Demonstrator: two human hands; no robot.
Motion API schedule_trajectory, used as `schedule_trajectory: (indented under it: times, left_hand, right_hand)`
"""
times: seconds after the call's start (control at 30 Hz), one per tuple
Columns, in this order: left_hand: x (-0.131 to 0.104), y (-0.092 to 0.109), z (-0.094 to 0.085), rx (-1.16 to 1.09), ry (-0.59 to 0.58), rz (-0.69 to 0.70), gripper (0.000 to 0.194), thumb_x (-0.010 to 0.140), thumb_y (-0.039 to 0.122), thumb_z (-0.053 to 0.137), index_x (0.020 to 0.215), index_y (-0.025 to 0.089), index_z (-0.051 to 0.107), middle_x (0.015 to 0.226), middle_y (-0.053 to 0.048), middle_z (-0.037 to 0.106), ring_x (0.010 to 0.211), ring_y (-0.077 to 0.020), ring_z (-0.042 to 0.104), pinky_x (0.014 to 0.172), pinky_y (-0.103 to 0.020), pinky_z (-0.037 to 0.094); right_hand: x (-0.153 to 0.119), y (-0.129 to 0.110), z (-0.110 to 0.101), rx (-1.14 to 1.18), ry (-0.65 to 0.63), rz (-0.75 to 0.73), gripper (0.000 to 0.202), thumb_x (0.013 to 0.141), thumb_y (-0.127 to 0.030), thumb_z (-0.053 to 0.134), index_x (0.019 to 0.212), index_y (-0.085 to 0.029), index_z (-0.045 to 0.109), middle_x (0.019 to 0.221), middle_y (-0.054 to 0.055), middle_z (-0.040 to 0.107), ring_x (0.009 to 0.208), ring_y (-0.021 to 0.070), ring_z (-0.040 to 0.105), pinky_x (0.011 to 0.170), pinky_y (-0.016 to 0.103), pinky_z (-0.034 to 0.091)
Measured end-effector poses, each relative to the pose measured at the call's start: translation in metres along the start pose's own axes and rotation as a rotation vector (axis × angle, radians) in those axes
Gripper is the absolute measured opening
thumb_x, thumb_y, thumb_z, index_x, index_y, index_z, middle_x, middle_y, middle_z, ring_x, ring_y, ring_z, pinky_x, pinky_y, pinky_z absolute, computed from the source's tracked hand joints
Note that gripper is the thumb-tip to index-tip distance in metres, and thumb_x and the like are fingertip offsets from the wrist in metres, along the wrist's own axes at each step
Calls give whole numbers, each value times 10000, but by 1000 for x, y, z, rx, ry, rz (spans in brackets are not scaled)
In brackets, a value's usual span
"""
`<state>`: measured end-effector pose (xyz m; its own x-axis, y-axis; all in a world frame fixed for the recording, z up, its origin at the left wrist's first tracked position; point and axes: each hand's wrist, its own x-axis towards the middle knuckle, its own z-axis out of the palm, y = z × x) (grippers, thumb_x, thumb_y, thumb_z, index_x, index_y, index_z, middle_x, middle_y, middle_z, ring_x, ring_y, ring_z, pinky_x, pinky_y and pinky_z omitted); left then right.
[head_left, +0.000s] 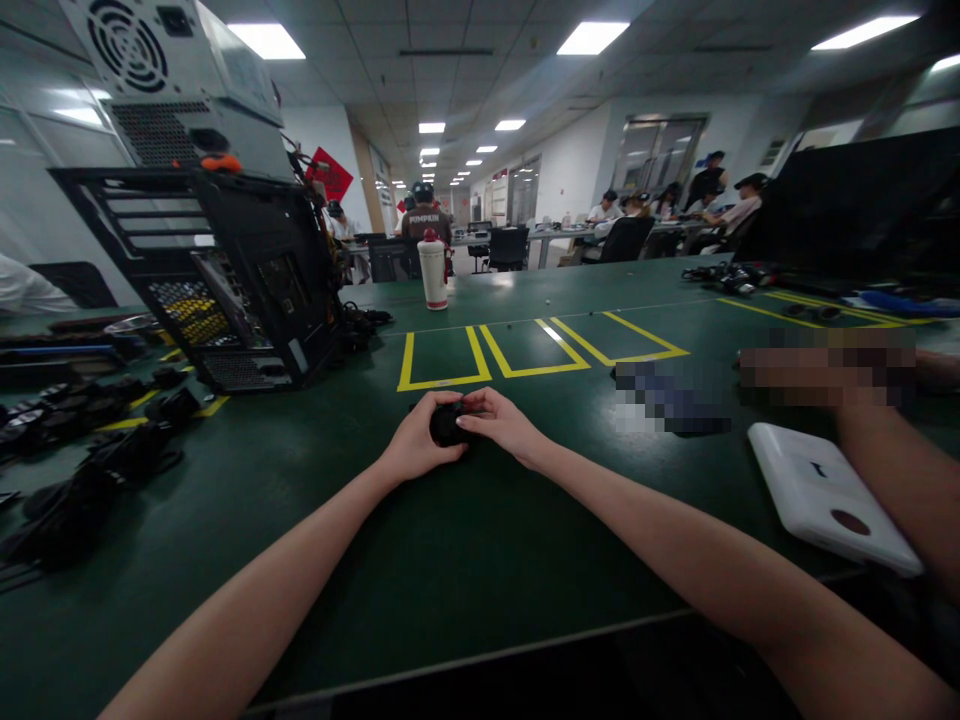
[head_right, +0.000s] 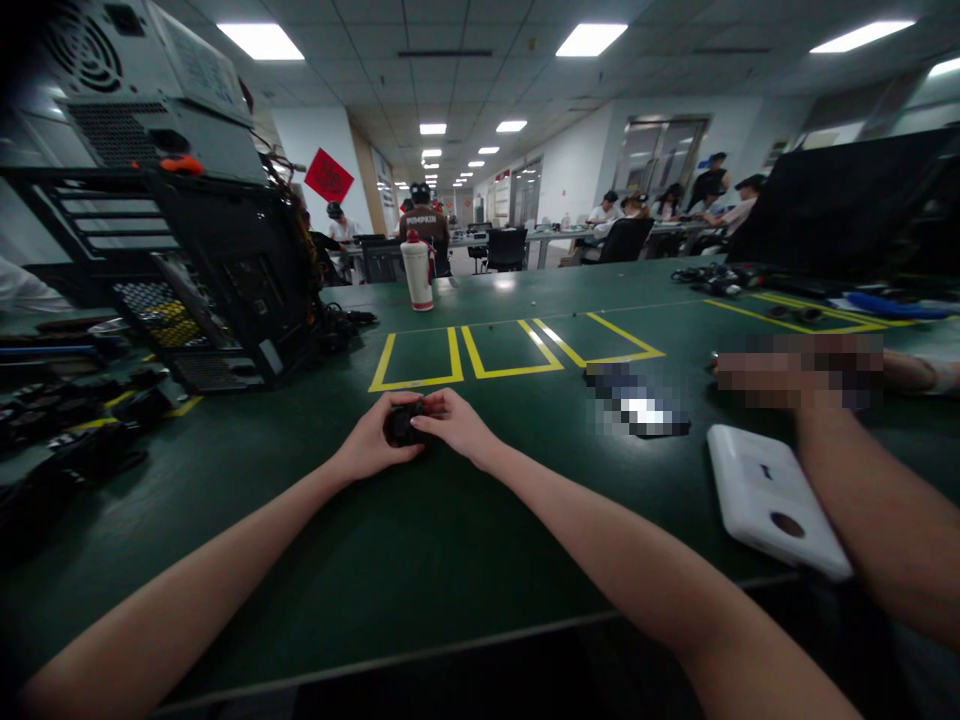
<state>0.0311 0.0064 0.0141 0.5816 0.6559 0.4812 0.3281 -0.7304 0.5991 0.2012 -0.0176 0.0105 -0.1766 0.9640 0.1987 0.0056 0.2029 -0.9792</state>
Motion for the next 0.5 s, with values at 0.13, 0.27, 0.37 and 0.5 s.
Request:
schedule_trajectory:
  times: [0.13, 0.27, 0.37, 0.5]
  left_hand:
    - [0, 1, 0, 3, -4, -1, 566, 610, 198, 661, 1121, 215, 417, 1144, -72, 503, 1086, -241, 489, 935, -430, 386]
    - [1, -1, 1, -1, 11, -5, 569, 599, 178, 658, 1116, 208, 423, 1134, -73, 510, 1066, -236, 501, 925, -420, 391]
    - [1, -2, 2, -6, 20, -6, 572, 592, 190, 666, 1113, 206, 429, 1127, -74, 514, 1064, -239, 503, 919, -421, 393]
    - [1, -1, 1, 1, 9, -7, 569, 600, 205, 668, 1116, 204, 428, 1124, -75, 513, 1060, -237, 505, 923, -425, 392]
  right_hand:
    - [-2, -2, -3, 16, -88, -1, 307, 638, -180, 671, 903, -180, 516, 954, 25, 558, 938, 161, 548, 890, 385, 410]
    - [-6, -5, -4, -2, -146, -26, 379, 579, -141, 709, 887, -201, 497, 951, 8, 536, 908, 170, 553, 843, 393, 436]
    - [-6, -6, -2, 11, -117, -20, 310, 616, -176, 688, 861, -195, 501, 914, 4, 537, 882, 158, 551, 844, 385, 432]
    - [-3, -4, 2, 3, -29, -39, 266, 665, -234, 657, 879, -194, 504, 889, 4, 547, 881, 150, 543, 864, 384, 415]
